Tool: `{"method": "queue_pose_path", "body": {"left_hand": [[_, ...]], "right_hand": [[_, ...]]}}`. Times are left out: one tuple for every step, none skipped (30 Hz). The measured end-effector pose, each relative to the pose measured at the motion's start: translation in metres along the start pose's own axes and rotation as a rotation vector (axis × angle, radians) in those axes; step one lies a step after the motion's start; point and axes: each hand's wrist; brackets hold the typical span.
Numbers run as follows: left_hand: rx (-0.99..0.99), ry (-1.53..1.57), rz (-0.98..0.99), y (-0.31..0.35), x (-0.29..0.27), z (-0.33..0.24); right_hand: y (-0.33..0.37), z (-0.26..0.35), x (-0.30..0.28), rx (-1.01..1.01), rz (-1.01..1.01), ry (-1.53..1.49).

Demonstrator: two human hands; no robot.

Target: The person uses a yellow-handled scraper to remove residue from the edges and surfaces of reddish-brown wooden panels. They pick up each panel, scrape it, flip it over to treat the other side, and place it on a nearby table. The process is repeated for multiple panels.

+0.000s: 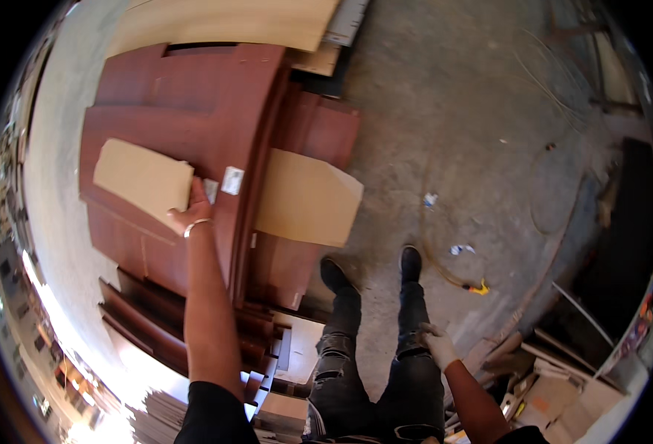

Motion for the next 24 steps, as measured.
{"method": "queue_pose_path", "body": {"left_hand": [[-0.189, -0.05, -0.156, 0.003, 0.013, 0.007], [-0.225, -0.197, -0.11, 0.0, 0.011, -0.007], [-0.228, -0.378, -0.163, 0.013, 0.016, 0.015], [-0.23, -0.537, -0.172, 0.019, 0.011, 0.013], [-0.23, -0.7, -0.181, 0.024, 0.004, 0.009], [-0.259, -0.854, -0.154, 0.041, -0.008, 0.018], [-0.285, -1.008, -0.122, 0.064, -0.021, 0.028], [-0.373, -1.079, -0.019, 0.088, -0.043, 0.032], [-0.461, -1.147, 0.09, 0.113, -0.065, 0.039], [-0.552, -1.289, 0.11, 0.146, -0.084, 0.056], [-0.629, -1.428, 0.124, 0.187, -0.1, 0.072], [-0.611, -1.583, 0.015, 0.221, -0.12, 0.082], [-0.655, -1.654, 0.044, 0.248, -0.146, 0.083], [-0.746, -1.731, 0.151, 0.263, -0.179, 0.07], [-0.78, -1.775, 0.103, 0.283, -0.209, 0.063], [-0.84, -1.895, 0.061, 0.309, -0.221, 0.073], [-0.891, -1.89, 0.158, 0.324, -0.247, 0.063], [-0.94, -1.892, 0.088, 0.338, -0.267, 0.073], [-0.951, -1.953, 0.226, 0.349, -0.28, 0.087], [-0.942, -2.028, 0.355, 0.36, -0.281, 0.102], [-0.908, -2.118, 0.468, 0.367, -0.271, 0.111], [-0.832, -2.177, 0.549, 0.371, -0.256, 0.125], [-0.778, -2.202, 0.669, 0.371, -0.242, 0.153], [-0.732, -2.2, 0.807, 0.37, -0.23, 0.183]], "right_hand": [[-0.005, -0.011, -0.003, -0.04, -0.009, -0.022], [-0.003, 0.007, 0.0, -0.076, -0.008, 0.11], [-0.008, 0.001, -0.006, -0.073, -0.046, 0.098], [-0.022, -0.007, -0.009, -0.08, -0.049, 0.096], [-0.033, -0.015, -0.013, -0.082, -0.051, 0.094], [-0.043, -0.016, -0.016, -0.088, -0.09, 0.139], [-0.057, -0.015, -0.021, -0.095, -0.125, 0.186], [-0.077, -0.023, -0.026, -0.049, -0.105, 0.014], [-0.099, -0.03, -0.032, -0.007, -0.085, -0.16], [-0.112, -0.023, -0.033, 0.057, -0.153, -0.27], [-0.129, -0.011, -0.033, 0.12, -0.209, -0.37], [-0.15, -0.007, -0.039, 0.183, -0.204, -0.434], [-0.174, -0.011, -0.044, 0.248, -0.203, -0.505], [-0.202, -0.012, -0.046, 0.314, -0.186, -0.574], [-0.236, -0.017, -0.049, 0.289, -0.184, -0.696], [-0.276, -0.036, -0.058, 0.271, -0.195, -0.82], [-0.315, -0.055, -0.059, 0.263, -0.193, -0.939], [-0.352, -0.078, -0.065, 0.248, -0.219, -1.063], [-0.383, -0.094, -0.071, 0.225, -0.256, -1.183], [-0.405, -0.094, -0.07, 0.338, -0.407, -1.149], [-0.42, -0.083, -0.057, 0.406, -0.517, -1.171], [-0.431, -0.074, -0.049, 0.463, -0.641, -1.186], [-0.438, -0.087, -0.067, 0.312, -0.575, -0.612], [-0.444, -0.101, -0.095, 0.206, -0.642, -0.024]]}}
Point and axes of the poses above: each hand's wrist, its own y-axis away from the middle knuckle, its own x-axis out of the palm, z = x × y, and after that the axes turned 3 degrees about y, right-handed
